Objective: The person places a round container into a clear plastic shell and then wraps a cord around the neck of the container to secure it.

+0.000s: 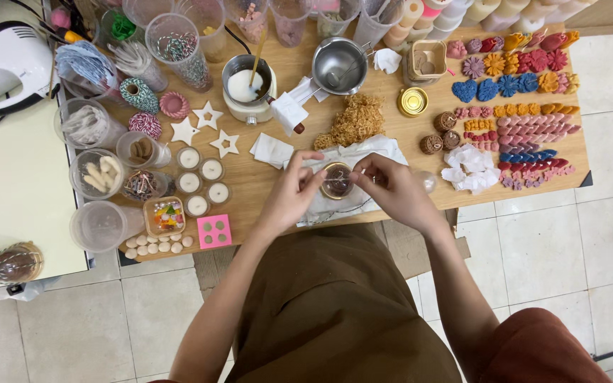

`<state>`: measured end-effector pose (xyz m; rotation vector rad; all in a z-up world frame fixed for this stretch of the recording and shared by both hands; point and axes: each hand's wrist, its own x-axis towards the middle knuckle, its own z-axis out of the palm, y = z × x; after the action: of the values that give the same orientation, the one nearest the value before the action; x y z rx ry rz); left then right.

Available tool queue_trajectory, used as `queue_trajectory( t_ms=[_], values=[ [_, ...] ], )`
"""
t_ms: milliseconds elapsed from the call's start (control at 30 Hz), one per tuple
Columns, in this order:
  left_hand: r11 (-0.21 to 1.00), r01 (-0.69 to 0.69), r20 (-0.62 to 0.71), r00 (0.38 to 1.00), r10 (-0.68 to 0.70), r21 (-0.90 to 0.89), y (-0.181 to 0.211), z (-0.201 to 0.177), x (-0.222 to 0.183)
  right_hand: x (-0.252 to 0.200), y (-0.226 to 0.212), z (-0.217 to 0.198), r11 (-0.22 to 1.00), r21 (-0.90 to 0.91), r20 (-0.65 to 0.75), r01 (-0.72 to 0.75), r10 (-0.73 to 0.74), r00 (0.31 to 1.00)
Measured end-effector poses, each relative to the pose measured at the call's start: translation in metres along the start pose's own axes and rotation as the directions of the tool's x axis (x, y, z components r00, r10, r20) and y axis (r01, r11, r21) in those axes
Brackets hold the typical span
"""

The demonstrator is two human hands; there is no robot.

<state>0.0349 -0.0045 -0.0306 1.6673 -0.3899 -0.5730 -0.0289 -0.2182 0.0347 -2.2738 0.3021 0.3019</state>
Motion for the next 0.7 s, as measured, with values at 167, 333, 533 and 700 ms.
queue_trajectory(
  t_ms=[167, 333, 533, 700],
  values=[
    [0.982, -0.010, -0.060, 0.998, 0.022, 0.190, -0.024, -0.003, 0.017, 0.001, 0.020, 0.028, 0.948, -0.061, -0.160, 0.312, -0.318, 0.935],
    [0.940, -0.008, -0.088, 0.995, 0.040, 0.341, -0.043, 0.005, 0.023, 0.008, 0.038, 0.040, 0.949, -0.006, -0.130, 0.314, -0.312, 0.941],
    [0.867, -0.157, -0.167, 0.950, 0.263, 0.473, -0.041, 0.007, 0.023, 0.014, 0.038, 0.042, 0.949, -0.013, -0.120, 0.316, -0.316, 0.941],
    [0.920, -0.141, 0.009, 0.989, 0.148, 0.365, -0.038, 0.002, 0.037, 0.019, 0.037, 0.042, 0.946, -0.045, -0.090, 0.320, -0.323, 0.942]
  ],
)
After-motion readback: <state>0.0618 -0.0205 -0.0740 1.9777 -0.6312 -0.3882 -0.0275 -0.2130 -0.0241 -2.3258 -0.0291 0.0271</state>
